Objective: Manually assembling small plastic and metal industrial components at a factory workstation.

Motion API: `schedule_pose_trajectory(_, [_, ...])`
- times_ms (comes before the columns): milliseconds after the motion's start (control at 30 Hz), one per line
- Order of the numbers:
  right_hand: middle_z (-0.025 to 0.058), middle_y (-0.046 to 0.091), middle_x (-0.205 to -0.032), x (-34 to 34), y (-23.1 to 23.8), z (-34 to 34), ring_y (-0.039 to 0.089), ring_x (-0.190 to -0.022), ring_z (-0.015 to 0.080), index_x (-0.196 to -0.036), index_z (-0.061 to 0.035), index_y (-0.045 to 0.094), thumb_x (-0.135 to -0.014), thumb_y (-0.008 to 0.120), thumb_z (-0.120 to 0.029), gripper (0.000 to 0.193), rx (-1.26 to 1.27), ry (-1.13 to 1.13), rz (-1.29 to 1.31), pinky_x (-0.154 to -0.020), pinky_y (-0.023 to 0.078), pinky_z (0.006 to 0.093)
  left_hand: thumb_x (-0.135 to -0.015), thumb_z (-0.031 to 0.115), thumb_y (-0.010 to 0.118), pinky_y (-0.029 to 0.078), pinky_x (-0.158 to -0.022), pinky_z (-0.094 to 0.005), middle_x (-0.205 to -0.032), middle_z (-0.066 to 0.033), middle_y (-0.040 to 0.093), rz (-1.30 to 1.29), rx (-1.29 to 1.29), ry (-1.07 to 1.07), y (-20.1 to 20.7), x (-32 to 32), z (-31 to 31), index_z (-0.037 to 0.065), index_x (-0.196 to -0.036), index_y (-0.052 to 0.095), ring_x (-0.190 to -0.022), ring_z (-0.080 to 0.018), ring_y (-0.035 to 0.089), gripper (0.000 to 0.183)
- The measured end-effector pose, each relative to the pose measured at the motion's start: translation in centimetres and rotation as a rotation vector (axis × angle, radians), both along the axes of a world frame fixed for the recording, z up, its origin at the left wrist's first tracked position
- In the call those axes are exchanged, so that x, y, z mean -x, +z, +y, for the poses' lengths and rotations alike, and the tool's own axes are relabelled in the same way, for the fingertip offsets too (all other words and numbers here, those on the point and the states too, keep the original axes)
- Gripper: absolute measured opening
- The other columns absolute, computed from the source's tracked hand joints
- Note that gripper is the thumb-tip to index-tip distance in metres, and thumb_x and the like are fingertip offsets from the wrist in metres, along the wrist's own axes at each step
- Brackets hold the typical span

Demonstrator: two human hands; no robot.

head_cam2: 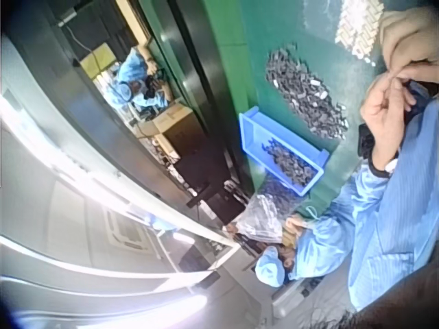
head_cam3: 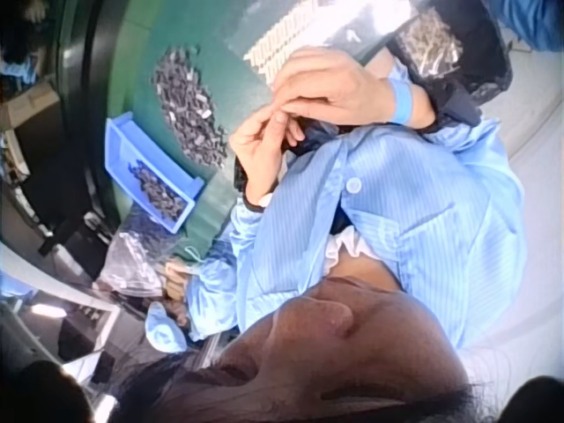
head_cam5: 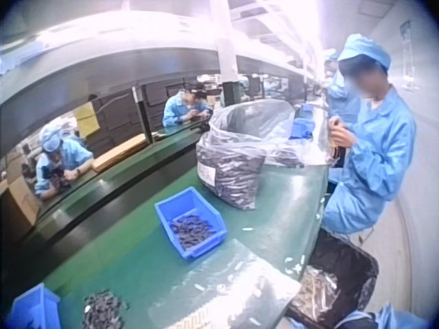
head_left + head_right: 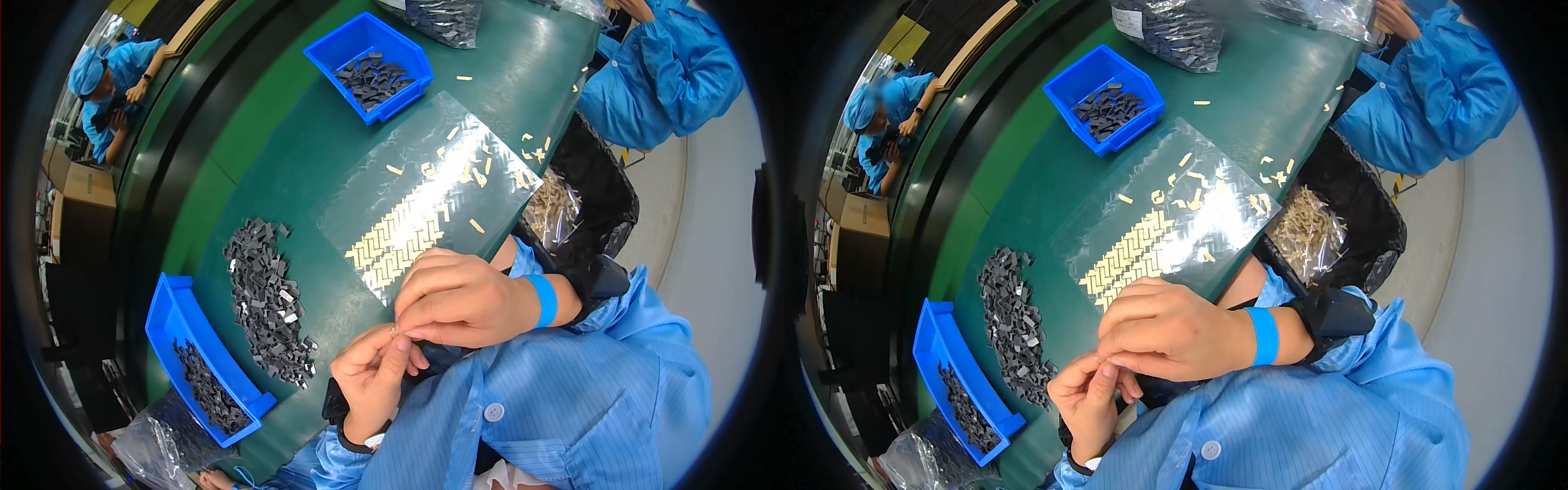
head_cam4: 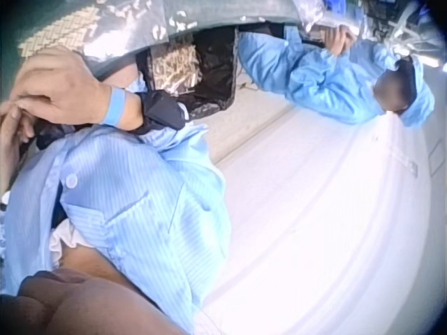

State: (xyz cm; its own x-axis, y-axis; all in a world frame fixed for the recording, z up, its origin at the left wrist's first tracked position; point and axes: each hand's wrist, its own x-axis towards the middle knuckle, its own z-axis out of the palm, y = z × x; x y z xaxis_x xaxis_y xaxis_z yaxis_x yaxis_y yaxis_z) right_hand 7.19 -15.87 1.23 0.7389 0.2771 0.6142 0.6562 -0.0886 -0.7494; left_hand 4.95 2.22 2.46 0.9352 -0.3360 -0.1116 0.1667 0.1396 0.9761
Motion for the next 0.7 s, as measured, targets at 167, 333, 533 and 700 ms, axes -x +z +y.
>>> schedule_pose_trajectory(167, [0.0058, 0.059, -0.082, 0.5, 0.1, 0.1, 0.054, -0.071, 0.021, -0.086, -0.0037, 0.065, -0.076, 0.067, -0.01, 0.012, 0.035, -0.09, 0.021, -0.065, 0.04, 0.0328, -0.085, 0.003, 0.058, 0.045, -0.046, -0.0222, -0.072, -0.0133, 0.061, -0.011, -0.093, 0.082, 0.8, -0.1, -0.5, -0.01, -0.089, 0.062, -0.052, -0.0157, 0.058, 0.014])
schedule_pose_trajectory(333, [0.0044, 0.057, -0.081, 0.6, 0.7, 0.0, 0.053, -0.071, 0.0203, -0.086, -0.0048, 0.064, -0.076, 0.067, -0.012, 0.012, 0.121, -0.123, 0.022, -0.069, 0.038, 0.0324, -0.083, -0.001, 0.059, 0.044, -0.046, -0.021, -0.073, -0.013, 0.061, -0.154, -0.236, 0.094, 0.9, 0.0, -0.4, -0.01, -0.088, 0.062, -0.054, -0.0145, 0.058, 0.011])
schedule_pose_trajectory(533, [0.0028, 0.052, -0.077, 0.4, 1.0, -0.2, 0.052, -0.072, 0.0212, -0.075, -0.0088, 0.054, -0.076, 0.062, -0.012, 0.008, 0.258, -0.15, 0.0, -0.07, 0.038, 0.0336, -0.082, -0.003, 0.059, 0.045, -0.048, -0.0211, -0.078, -0.0142, 0.062, -0.235, -0.307, 0.023, 0.9, 0.0, -0.3, -0.009, -0.089, 0.063, -0.056, -0.0135, 0.058, 0.01])
schedule_pose_trajectory(700, [0.0067, 0.058, -0.074, -1.5, 0.5, -4.2, 0.055, -0.07, 0.0268, -0.08, -0.0057, 0.058, -0.076, 0.062, -0.008, 0.005, 0.342, -0.477, 0.161, -0.065, 0.043, 0.0363, -0.084, 0.001, 0.059, 0.045, -0.048, -0.0225, -0.082, -0.0176, 0.064, 0.041, -0.027, 0.053, 0.8, -0.1, -0.1, -0.009, -0.091, 0.062, -0.054, -0.0138, 0.058, 0.012])
